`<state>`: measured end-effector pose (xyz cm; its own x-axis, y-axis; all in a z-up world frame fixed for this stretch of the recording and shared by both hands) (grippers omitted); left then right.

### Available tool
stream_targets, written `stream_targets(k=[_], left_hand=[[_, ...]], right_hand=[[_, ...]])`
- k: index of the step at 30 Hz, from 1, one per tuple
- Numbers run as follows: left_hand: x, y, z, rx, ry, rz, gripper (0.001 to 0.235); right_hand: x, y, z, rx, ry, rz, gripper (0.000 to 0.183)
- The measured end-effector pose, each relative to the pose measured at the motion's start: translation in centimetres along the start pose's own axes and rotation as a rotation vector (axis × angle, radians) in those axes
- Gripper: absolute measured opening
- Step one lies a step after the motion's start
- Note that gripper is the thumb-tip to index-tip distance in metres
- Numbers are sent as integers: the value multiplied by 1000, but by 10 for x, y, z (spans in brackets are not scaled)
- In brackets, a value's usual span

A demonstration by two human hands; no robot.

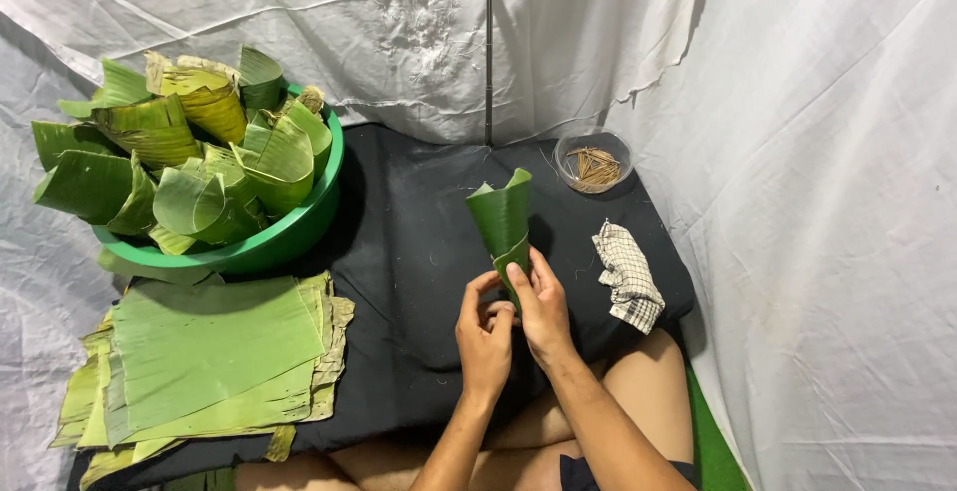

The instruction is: Cleaning banana leaves with a cloth and folding them into cone shapes for food packaging.

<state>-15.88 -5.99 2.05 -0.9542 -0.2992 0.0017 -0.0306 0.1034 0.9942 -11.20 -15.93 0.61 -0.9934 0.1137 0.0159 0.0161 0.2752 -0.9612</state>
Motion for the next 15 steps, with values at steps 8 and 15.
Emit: stream_targets(k=[8, 15], left_hand=[[-4, 33, 8, -308, -154, -308, 44], [-33, 93, 36, -551, -83, -681, 42]], right_hand=[[-4, -27, 2, 6, -66, -1, 45], [-21, -18, 20, -38, -223, -73, 44]])
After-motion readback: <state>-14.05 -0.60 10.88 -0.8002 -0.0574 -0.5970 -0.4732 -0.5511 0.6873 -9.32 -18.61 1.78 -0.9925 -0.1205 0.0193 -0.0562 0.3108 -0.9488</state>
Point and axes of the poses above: each hand's wrist, its own x-axis away from the middle knuckle, its own z-axis out of the back of the hand, y = z × x, the point moved 5 cm from there along -x, towards the middle knuckle
